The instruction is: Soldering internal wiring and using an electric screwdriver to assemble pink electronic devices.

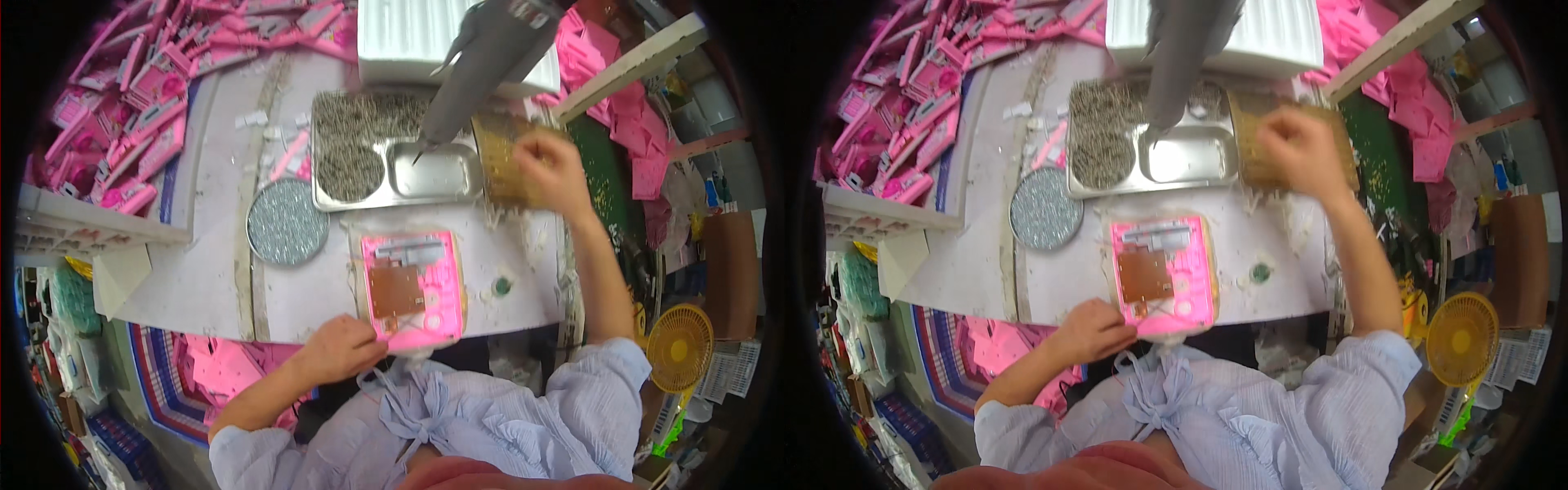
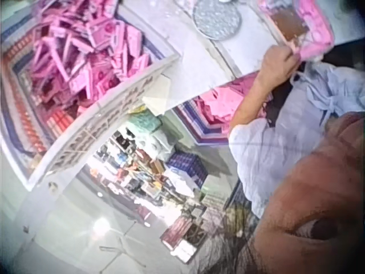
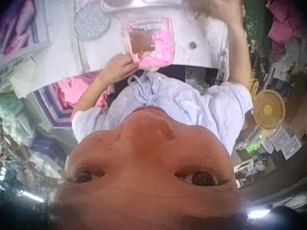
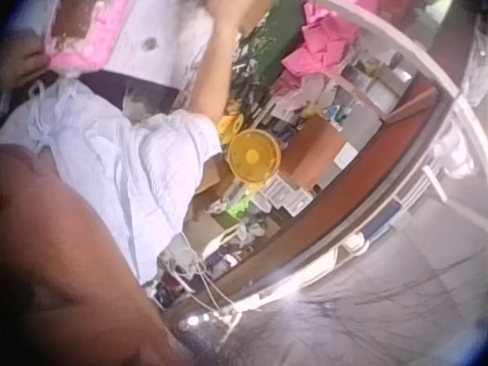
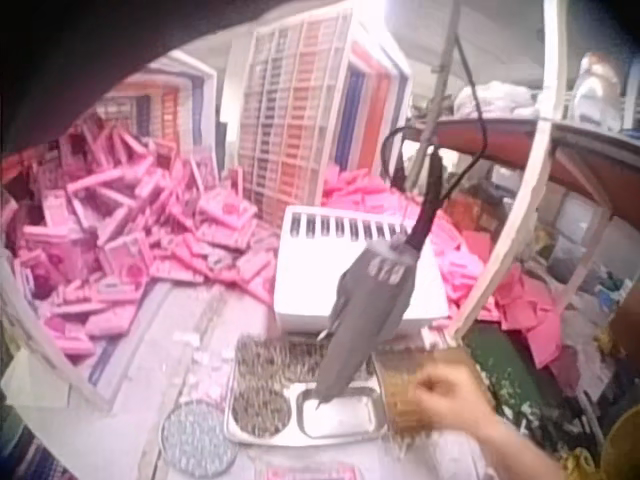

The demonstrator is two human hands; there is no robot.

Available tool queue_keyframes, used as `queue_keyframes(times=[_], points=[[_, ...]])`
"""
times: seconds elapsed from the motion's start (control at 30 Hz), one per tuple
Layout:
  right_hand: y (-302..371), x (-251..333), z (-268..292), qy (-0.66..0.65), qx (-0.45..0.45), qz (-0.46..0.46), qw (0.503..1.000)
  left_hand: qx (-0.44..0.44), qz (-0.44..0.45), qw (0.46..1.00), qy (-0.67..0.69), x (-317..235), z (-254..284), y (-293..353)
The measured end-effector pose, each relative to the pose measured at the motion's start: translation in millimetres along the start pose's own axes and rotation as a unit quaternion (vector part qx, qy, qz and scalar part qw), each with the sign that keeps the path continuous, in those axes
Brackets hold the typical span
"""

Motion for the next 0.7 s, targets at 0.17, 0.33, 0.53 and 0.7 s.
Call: queue_keyframes(times=[0.17,0.33,0.53,0.7], points=[[-187,59,-11,0.1,-0.11,0.238,0.96,0.054,0.039,0.998,0.014,10,-9,5],[-327,79,-82,0.325,-0.219,0.35,0.851,0.056,0.057,0.996,0.031,11,-9,4],[-357,77,-100,0.296,-0.229,0.292,0.88,0.03,0.09,0.994,0.062,9,-5,9],[-382,-34,50,-0.395,-0.201,0.141,0.885,0.057,0.083,0.993,0.053,14,-15,2]])
Point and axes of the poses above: each hand's wrist, its own y-axis away from the middle knuckle, its own z-axis out of the back of the hand, x = y × z, the point moved 8 cm from there along -y, towards the middle knuckle, and after that the axes turned 1 degree about y, right-handed, at the moved point
